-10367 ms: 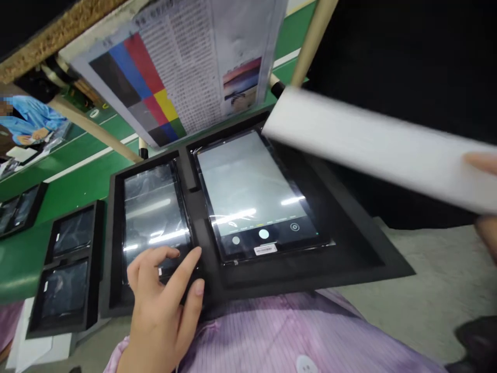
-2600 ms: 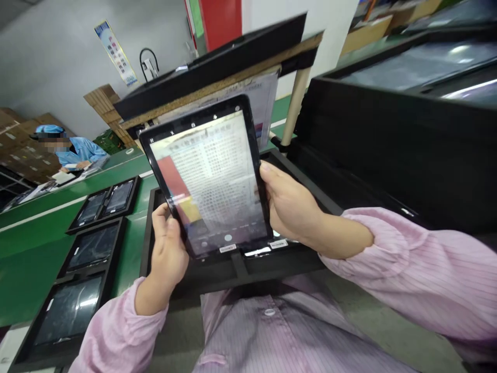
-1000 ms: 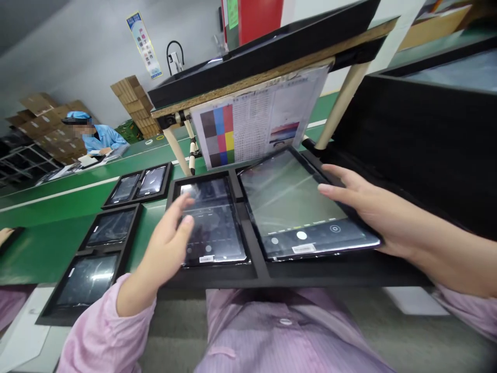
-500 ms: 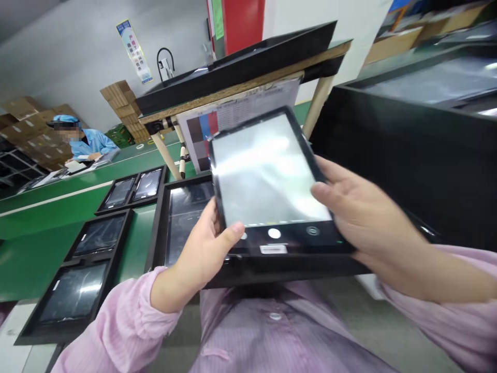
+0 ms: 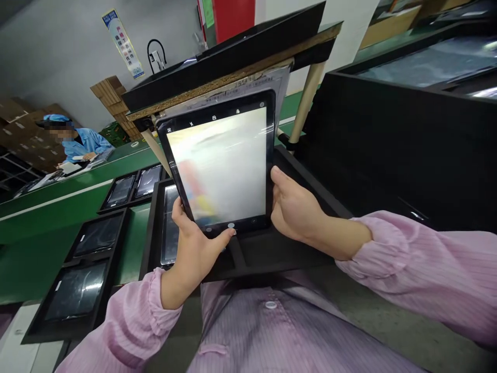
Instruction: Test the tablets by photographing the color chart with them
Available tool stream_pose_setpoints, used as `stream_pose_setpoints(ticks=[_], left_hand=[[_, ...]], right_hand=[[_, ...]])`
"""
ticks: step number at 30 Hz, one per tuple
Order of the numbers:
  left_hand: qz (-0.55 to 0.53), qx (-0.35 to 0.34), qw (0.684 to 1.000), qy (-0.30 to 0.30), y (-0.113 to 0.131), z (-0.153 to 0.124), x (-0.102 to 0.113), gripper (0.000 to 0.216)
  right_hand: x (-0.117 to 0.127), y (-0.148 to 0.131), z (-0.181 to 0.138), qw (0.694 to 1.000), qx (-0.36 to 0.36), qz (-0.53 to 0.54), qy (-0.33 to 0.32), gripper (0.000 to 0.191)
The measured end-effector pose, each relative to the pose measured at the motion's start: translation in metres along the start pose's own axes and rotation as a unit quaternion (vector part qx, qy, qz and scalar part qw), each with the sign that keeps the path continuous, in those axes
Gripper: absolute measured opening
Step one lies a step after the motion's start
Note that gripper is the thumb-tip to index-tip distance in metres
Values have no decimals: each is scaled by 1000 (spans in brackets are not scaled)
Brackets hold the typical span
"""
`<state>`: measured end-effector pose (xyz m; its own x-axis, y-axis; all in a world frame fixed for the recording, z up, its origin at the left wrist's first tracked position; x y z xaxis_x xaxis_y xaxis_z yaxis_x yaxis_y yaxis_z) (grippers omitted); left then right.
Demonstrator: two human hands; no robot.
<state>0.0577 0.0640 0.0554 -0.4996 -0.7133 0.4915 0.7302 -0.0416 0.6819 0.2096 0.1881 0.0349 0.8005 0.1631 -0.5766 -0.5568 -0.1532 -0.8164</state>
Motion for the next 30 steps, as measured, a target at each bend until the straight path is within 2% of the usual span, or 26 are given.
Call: stream_pose_setpoints(ticks=[7,14,24,30], left_hand=[[20,21,1000,-2,1,6,-3,113],[23,18,1000,3,1,5,-4,113],[30,6,999,-8,1,5,-4,118],[24,14,1000,-2,1,5,-4,116]], right_hand=[[0,0,-2,999,-40,19,-3,38],[-4,-3,-6,996,-59,63,-35,37],[-4,-5,-7,996,-45,67,-40,33],[-4,-2,-4,998,-37,31,-44,44]])
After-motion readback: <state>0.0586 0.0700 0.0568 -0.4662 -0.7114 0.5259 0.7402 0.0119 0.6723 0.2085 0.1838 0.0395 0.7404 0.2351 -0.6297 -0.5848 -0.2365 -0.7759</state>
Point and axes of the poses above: each hand's wrist, its own z-axis towards the middle knuckle, its own x-axis out of the back of the hand, y = z × x, the point moved 4 cm from there along z, towards the middle knuckle, and after that the axes turned 10 degrees about y, right-handed, at the moved point
